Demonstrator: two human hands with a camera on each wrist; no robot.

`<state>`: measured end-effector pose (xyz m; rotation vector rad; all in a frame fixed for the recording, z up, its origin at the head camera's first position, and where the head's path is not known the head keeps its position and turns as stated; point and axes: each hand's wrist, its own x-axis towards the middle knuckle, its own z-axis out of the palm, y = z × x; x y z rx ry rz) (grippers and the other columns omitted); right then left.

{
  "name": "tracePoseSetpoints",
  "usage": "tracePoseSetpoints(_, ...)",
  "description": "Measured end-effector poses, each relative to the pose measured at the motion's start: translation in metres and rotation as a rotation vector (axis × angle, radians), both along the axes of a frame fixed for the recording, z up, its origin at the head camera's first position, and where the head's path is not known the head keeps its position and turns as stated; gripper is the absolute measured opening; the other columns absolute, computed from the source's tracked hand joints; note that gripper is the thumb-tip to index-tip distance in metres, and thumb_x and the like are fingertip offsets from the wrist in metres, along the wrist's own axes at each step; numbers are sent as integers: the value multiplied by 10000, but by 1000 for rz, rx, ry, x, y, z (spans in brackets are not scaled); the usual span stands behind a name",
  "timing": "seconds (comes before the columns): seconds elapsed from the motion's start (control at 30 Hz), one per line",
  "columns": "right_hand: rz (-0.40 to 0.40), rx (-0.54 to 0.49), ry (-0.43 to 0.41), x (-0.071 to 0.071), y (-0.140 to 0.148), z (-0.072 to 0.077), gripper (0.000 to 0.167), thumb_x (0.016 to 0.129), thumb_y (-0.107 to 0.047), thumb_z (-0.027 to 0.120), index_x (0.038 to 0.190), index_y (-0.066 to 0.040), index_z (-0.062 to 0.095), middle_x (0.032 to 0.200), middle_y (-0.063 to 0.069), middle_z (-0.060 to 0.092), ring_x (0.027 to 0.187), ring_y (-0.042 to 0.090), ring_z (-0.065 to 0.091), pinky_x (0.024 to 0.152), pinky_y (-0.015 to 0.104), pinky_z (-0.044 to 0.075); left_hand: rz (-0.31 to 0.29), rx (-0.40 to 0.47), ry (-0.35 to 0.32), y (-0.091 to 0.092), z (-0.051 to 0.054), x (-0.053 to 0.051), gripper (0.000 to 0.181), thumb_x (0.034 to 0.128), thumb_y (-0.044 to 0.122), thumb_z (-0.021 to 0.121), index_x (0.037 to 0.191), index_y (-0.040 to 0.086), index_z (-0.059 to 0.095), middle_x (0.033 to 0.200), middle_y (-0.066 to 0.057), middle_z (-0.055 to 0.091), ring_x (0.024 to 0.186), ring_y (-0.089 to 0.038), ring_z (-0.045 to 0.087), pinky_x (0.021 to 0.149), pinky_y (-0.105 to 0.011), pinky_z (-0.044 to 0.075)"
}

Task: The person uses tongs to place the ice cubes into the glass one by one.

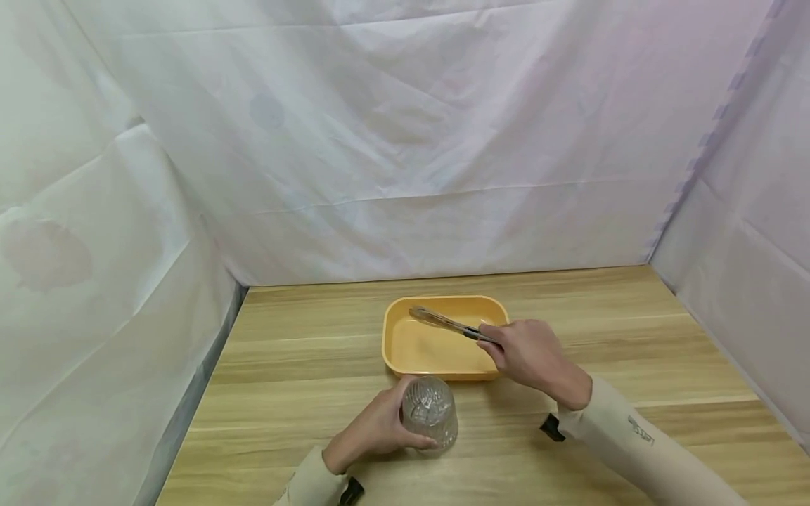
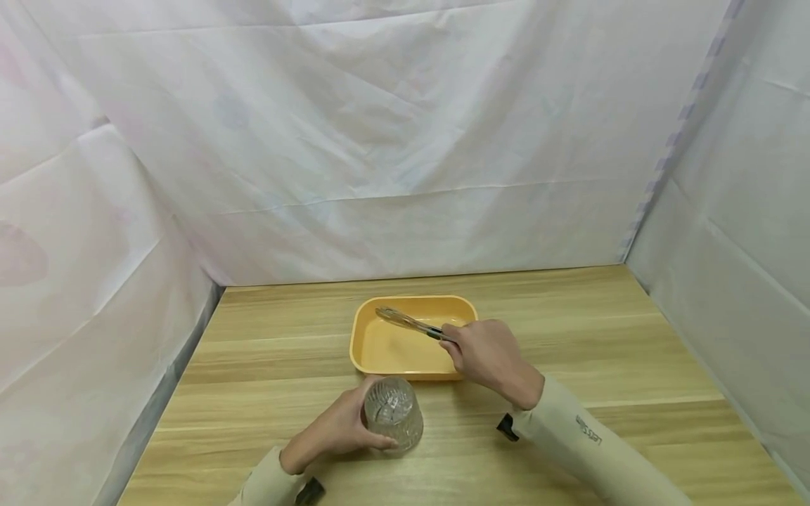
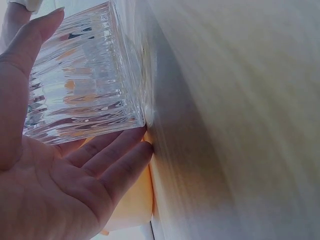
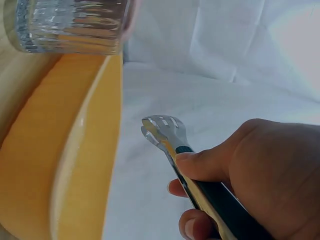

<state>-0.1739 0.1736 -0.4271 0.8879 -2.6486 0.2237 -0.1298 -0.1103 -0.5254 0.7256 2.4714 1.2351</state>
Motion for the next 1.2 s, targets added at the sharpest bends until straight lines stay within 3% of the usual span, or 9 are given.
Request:
tracePoseSetpoints(0.27, 30, -61, 1, 18, 14, 21, 320, 904, -242, 712, 732, -232, 442, 540, -173, 230, 466, -16, 211, 457, 193, 186, -2, -4, 6, 0, 1, 1, 935, 670, 468, 898, 1412, 217, 387, 1298, -4, 587, 1140, -147, 594, 935, -322, 511)
tracePoseSetpoints(0.57, 70, -84, 35, 40, 22, 38, 251, 856, -226, 759, 771, -265, 526, 545, -218, 253, 454, -73, 188, 427, 163, 179, -6, 5, -1, 0, 2, 1, 912, 674, 453, 900, 1398, 222, 396, 1293, 14, 587, 1144, -134, 588, 951, -326, 504)
tracePoseSetpoints(0.87, 99, -74, 55, 59, 25, 43, 131, 880, -313, 740, 839, -295, 617, 578, -262, 338, 462, -113, 214, 424, 125, 180, -3, 2, -13, 0, 3, 0, 917, 670, 453, 902, 1403, 227, 399, 1304, 23, 583, 1156, -137, 585, 959, -333, 501)
tracePoseSetpoints(1.2, 134, -110, 14, 71, 25, 44, 236, 836, -251, 784, 796, -317, 561, 598, -269, 289, 482, -128, 224, 435, 104, 171, -6, 10, 5, 2, 3, 0, 929, 666, 425, 911, 1409, 217, 393, 1303, 11, 590, 1146, -138, 591, 954, -328, 501)
